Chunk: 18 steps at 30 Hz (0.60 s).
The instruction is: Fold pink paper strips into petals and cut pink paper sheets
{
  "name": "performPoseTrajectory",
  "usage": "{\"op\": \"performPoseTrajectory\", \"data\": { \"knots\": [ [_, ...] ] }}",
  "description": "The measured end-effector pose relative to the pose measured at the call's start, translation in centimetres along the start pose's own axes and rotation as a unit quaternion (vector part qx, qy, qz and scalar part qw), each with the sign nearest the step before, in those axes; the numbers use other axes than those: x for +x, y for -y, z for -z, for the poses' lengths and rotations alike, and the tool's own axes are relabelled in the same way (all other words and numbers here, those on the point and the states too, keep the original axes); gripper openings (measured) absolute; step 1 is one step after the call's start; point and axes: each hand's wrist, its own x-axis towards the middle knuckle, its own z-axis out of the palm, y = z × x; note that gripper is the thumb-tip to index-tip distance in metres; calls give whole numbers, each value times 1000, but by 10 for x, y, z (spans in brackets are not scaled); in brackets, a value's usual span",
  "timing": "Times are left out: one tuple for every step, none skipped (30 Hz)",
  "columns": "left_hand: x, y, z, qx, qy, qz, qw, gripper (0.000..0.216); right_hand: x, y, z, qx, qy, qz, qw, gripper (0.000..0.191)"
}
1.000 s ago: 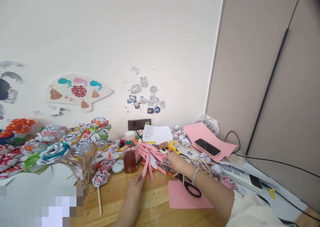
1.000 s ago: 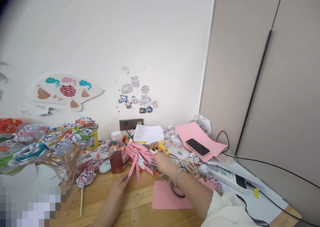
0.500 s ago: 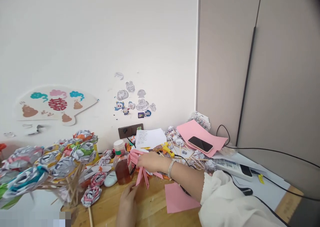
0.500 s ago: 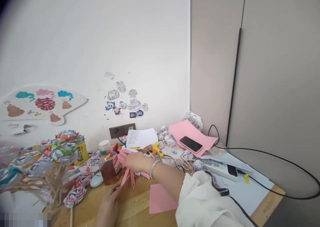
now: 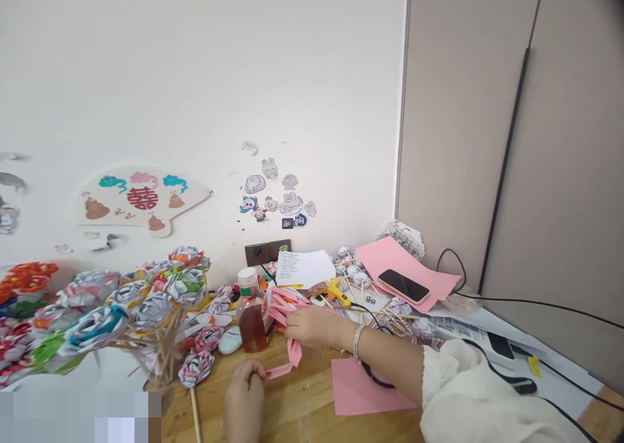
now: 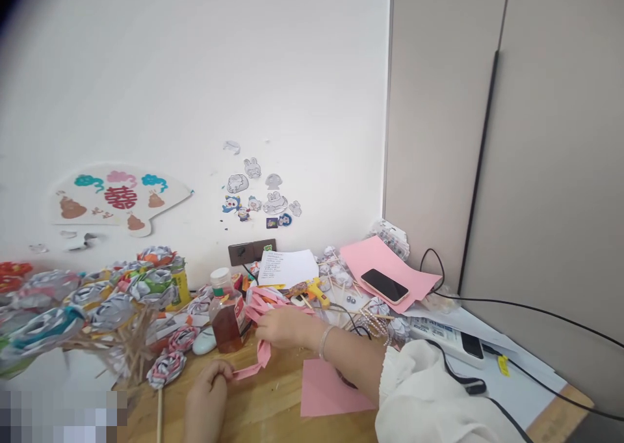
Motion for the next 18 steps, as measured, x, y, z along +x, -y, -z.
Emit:
{"op": "performPoseTrajectory", "data": {
  "knots": [
    [1,2,0,-18,-4,19,1000,14,3,-3,5,22,0,-43,999,15],
    [1,3,0,-34,-9,38,999,13,7,-7,9,42,0,-98,994,16],
    [2,5,-1,-47,-13,53,997,12,12,-12,13,51,-2,-145,988,17],
    [3,6,-1,-55,-18,66,996,12,18,-19,16,53,-3,-188,981,18],
    [4,7,-1,-58,-22,74,995,12,24,-27,19,53,-3,-226,973,20],
    [4,8,-2,-59,-23,77,995,12,31,-35,22,54,0,-262,963,20],
    [5,9,-2,-61,-21,78,995,12,38,-43,24,60,8,-292,955,20],
    [6,10,-3,-64,-20,80,995,13,44,-50,27,69,19,-311,948,20],
    [7,10,-3,-67,-19,80,994,15,49,-56,29,79,28,-325,942,25],
    [7,11,-4,-68,-18,77,995,17,52,-59,32,87,35,-334,938,32],
    [8,11,-4,-67,-16,70,995,19,53,-59,34,92,38,-340,935,38],
    [8,10,-4,-65,-15,58,996,21,52,-56,36,95,36,-342,934,42],
    [8,9,-4,-63,-15,42,997,21,49,-50,37,102,36,-337,935,44],
    [8,7,-4,-61,-12,23,998,21,44,-41,36,115,39,-323,939,43],
    [8,5,-5,-62,-10,3,998,21,38,-30,34,133,47,-297,944,43],
    [7,2,-5,-64,-6,-16,998,20,31,-17,32,183,80,-249,948,45],
    [7,-1,-5,-67,0,-33,997,19,23,-4,28,226,105,-191,949,45],
    [6,-3,-6,-70,8,-51,996,19,16,8,23,233,115,-171,950,45]
  ]
}}
